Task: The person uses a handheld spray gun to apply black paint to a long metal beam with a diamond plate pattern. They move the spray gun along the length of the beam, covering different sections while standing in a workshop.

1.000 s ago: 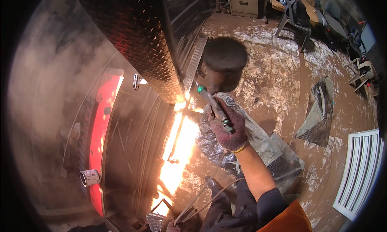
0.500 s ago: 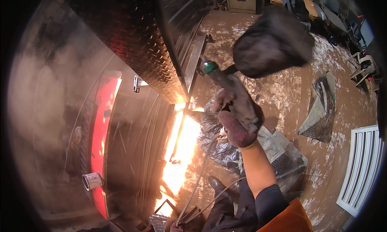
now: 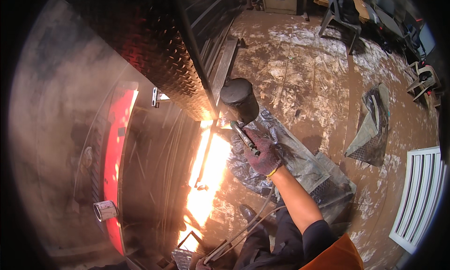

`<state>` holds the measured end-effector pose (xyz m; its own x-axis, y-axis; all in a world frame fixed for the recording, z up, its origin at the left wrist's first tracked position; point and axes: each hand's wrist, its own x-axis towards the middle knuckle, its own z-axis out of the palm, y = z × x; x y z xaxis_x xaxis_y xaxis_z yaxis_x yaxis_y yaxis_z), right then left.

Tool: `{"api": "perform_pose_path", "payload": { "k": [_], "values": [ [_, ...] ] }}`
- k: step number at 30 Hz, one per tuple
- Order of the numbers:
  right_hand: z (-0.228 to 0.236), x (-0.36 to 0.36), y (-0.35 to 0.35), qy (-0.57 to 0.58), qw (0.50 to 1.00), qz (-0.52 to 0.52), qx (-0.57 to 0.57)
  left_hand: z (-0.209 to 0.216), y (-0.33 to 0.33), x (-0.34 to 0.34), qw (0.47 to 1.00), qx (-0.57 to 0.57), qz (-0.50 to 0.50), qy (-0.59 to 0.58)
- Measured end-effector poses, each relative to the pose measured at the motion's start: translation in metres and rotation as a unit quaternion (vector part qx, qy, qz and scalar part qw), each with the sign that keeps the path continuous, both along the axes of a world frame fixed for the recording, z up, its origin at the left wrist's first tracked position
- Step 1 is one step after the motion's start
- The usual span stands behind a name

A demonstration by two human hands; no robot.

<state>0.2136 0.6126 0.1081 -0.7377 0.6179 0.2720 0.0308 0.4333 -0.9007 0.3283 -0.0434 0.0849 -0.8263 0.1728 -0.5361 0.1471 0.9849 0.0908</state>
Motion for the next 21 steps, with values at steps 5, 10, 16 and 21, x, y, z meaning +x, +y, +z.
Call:
{"api": "perform_pose_path", "payload": {
  "k": [5,10,16,21],
  "values": [
    [0.021,-0.015,-0.001,0.057,0.998,-0.019,-0.024,-0.003,-0.010,0.010,1.000,-0.014,-0.025,0.007],
    [0.059,-0.029,-0.007,0.167,0.982,-0.074,-0.038,0.000,-0.005,0.018,0.995,-0.099,0.025,0.015],
    [0.047,-0.017,-0.056,0.061,0.988,-0.131,0.054,-0.025,-0.038,-0.002,0.998,-0.041,0.033,0.038],
    [-0.015,-0.031,-0.114,0.059,0.992,-0.112,0.016,-0.030,-0.032,-0.078,0.993,-0.005,0.081,-0.087]
  ]
}}
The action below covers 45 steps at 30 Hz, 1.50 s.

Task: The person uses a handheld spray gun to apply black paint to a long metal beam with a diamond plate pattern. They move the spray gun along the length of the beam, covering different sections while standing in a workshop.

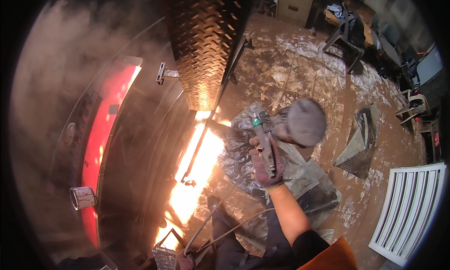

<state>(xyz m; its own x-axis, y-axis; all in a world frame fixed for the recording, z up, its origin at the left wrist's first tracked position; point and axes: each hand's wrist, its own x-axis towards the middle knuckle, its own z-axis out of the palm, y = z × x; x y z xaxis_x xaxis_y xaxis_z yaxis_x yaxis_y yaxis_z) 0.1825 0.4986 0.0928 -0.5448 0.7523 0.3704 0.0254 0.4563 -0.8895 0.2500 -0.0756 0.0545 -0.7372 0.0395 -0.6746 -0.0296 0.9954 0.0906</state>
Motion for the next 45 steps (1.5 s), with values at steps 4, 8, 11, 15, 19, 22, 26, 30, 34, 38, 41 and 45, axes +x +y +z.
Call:
{"api": "perform_pose_path", "payload": {
  "k": [4,8,11,15,19,22,26,30,34,38,41,45],
  "values": [
    [-0.057,-0.018,-0.048,0.034,0.999,0.000,0.012,-0.038,-0.031,-0.059,0.992,0.064,-0.087,0.071],
    [-0.066,-0.034,-0.094,0.010,0.999,-0.039,-0.015,-0.044,-0.026,-0.126,0.912,0.344,0.222,-0.001],
    [-0.054,-0.047,-0.123,0.049,0.994,-0.080,-0.049,0.000,-0.025,-0.178,0.894,0.373,0.248,0.003],
    [0.014,-0.054,-0.150,0.112,0.982,-0.130,-0.076,0.008,-0.057,-0.241,0.821,0.447,0.353,0.020],
    [0.063,-0.022,-0.156,0.183,0.972,-0.112,-0.098,0.035,-0.051,-0.276,0.788,0.494,0.363,0.058],
    [0.110,-0.002,-0.158,0.255,0.954,-0.089,-0.133,0.016,-0.037,-0.283,0.796,0.522,0.291,0.097],
    [0.187,0.029,-0.187,0.157,0.977,-0.142,0.041,-0.017,-0.032,-0.270,0.805,0.514,0.274,0.112],
    [0.225,0.045,-0.203,0.253,0.962,-0.104,-0.008,0.028,-0.005,-0.254,0.765,0.536,0.351,0.071],
    [0.251,0.009,-0.207,0.269,0.955,-0.095,-0.086,0.035,-0.020,-0.269,0.725,0.542,0.410,0.109],
    [0.232,-0.055,-0.195,0.245,0.962,-0.083,-0.083,0.006,-0.051,-0.325,0.740,0.500,0.414,0.173],
    [0.170,-0.099,-0.178,0.191,0.968,-0.103,-0.124,0.002,-0.062,-0.355,0.773,0.477,0.388,0.157],
    [0.101,-0.153,-0.170,0.118,0.977,-0.152,-0.093,-0.014,-0.094,-0.396,0.847,0.397,0.332,0.119]
  ]
}}
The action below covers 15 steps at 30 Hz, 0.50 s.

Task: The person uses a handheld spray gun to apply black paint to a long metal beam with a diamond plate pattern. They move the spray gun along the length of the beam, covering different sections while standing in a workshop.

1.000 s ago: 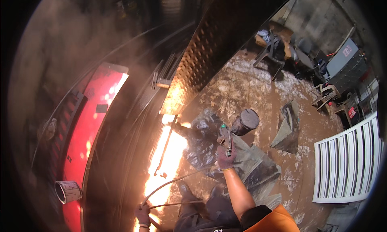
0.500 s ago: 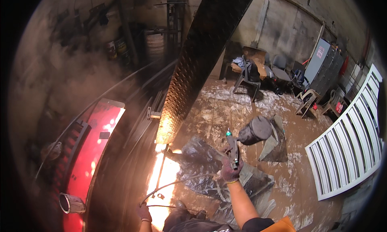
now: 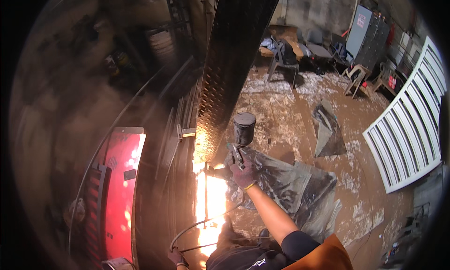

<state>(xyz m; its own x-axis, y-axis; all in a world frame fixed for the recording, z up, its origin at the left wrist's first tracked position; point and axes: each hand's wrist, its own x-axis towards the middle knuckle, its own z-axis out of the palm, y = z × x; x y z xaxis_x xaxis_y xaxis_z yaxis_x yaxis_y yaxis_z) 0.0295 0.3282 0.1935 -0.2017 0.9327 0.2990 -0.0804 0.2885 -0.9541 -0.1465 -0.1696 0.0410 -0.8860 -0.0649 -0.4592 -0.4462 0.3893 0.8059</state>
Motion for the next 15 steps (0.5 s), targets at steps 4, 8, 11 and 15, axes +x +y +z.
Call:
{"api": "perform_pose_path", "payload": {
  "k": [4,8,11,15],
  "values": [
    [-0.064,-0.042,0.012,0.030,0.999,-0.011,-0.031,-0.012,-0.025,-0.033,0.991,-0.049,-0.125,0.024],
    [-0.090,-0.066,0.018,0.070,0.995,-0.027,-0.063,-0.010,-0.033,-0.056,0.943,-0.147,-0.283,0.095],
    [-0.086,-0.064,0.013,0.029,0.994,-0.035,-0.102,-0.010,-0.034,-0.072,0.908,-0.190,-0.361,0.095],
    [-0.072,-0.064,0.011,-0.002,0.996,-0.056,-0.066,-0.004,-0.010,-0.090,0.970,-0.027,-0.231,-0.066]
  ]
}}
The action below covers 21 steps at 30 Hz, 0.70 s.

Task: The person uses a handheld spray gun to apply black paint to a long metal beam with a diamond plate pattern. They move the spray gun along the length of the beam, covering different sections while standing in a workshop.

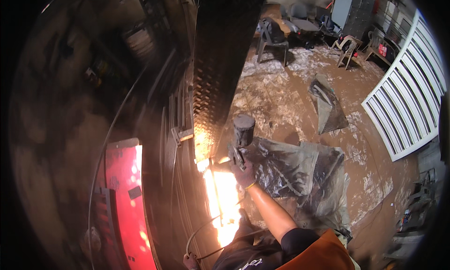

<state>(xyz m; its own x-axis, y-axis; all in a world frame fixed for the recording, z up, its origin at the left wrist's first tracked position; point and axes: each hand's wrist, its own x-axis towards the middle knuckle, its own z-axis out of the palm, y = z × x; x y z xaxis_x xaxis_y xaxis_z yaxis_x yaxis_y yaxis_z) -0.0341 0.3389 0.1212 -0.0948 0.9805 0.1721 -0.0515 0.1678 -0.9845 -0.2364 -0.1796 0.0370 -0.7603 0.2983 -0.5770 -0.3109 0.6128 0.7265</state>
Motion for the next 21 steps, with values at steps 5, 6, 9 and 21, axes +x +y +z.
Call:
{"api": "perform_pose_path", "payload": {
  "k": [5,6,9,21],
  "values": [
    [0.038,0.001,-0.017,0.037,0.999,-0.010,0.012,-0.012,0.017,-0.032,0.947,-0.132,-0.209,0.203],
    [0.059,0.007,-0.024,0.015,0.999,0.010,-0.041,-0.016,0.021,-0.037,0.930,-0.161,-0.247,0.218],
    [0.037,-0.001,-0.016,-0.001,0.999,-0.018,0.044,-0.017,0.041,-0.045,0.921,-0.180,-0.294,0.183],
    [0.017,-0.008,-0.010,0.262,0.959,0.035,-0.105,-0.023,0.019,-0.046,0.928,-0.165,-0.289,0.167]
  ]
}}
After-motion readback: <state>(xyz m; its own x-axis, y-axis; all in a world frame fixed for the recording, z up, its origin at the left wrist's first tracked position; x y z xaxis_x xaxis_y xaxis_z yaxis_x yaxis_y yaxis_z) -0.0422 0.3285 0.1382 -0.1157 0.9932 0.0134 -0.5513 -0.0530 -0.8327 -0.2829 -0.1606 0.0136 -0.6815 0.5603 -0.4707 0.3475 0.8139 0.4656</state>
